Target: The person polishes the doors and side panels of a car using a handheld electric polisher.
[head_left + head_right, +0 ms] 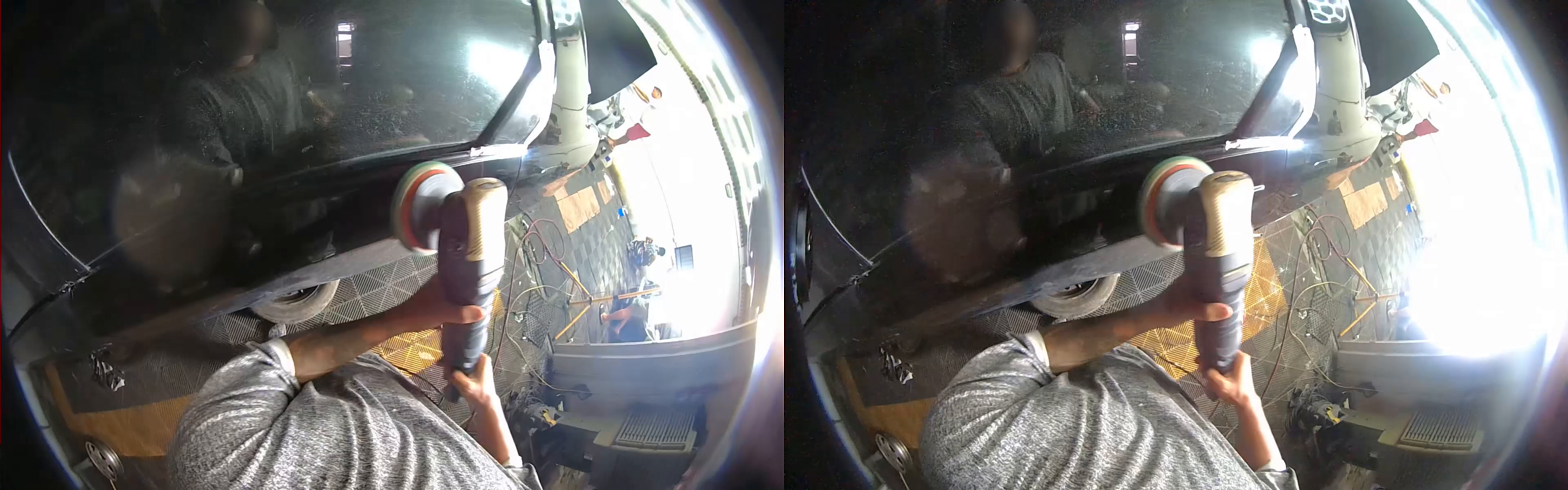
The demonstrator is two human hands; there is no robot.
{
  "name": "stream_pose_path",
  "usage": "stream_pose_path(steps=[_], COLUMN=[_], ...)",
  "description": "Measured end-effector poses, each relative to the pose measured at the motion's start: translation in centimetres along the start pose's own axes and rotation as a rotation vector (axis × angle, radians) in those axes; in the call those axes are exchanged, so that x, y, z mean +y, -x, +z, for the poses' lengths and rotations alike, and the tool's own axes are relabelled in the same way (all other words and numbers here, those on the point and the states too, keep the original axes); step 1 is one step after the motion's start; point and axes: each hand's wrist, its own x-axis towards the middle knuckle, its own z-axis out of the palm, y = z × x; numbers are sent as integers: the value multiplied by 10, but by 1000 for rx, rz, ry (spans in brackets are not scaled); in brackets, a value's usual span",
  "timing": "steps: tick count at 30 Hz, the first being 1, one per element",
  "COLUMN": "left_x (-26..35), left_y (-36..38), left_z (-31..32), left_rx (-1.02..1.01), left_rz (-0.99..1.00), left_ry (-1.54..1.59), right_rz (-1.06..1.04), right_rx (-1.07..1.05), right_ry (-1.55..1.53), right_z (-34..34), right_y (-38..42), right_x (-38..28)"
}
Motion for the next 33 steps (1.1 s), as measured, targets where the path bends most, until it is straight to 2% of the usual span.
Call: stream_pose_path(steps=[1, 3, 5, 7, 8, 11, 12, 14, 16, 17, 18, 21, 25, 28, 33], left_x=[-7, -2, 1, 10, 10, 33, 35, 44, 49, 49, 49, 52, 60, 77, 88], left_y=[-12, -26, -35, -37, -38, -26, -22, -13, -12, -15, -17, -25, -18, 6, 44], left_z=[4, 24, 42, 55, 57, 63, 66, 67, 71, 76, 79, 81, 82, 77, 72], left_rx=[-1, 9, 49, 146, 150, 207, 259, 252, 250, 251, 252, 189, 237, 176, 220], left_rz=[37, 45, 91, 81, 33, 122, 167, 159, 144, 167, 189, 102, 179, 130, 166], left_ry=[11, 182, 267, 254, 251, 196, 173, 179, 182, 297, 410, 434, 452, 470, 470], right_rz=[-28, 48, 178, 204, 219, 234, 233, 95, 97, 103, 207, 262, 245, 256, 283], right_rx=[-7, 115, 71, 93, 10, -57, -60, -36, -16, 9, -50, -72, -146, -199, -205], right_ry=[-14, -62, 205, 334, 269, 327, 333, 336, 387, 432, 270, 221, 261, 257, 333], right_z=[-15, -35, -61, -76, -78, -75, -80, -91, -96, -95, -80, -80, -71, -55, -25], right_y=[4, 19, 28, 33, 34, 34, 35, 40, 42, 47, 43, 44, 40, 46, 57], right_x=[-2, -12, -52, -67, -91, -128, -124, -110, -118, -125, -157, -178, -202, -218, -226])
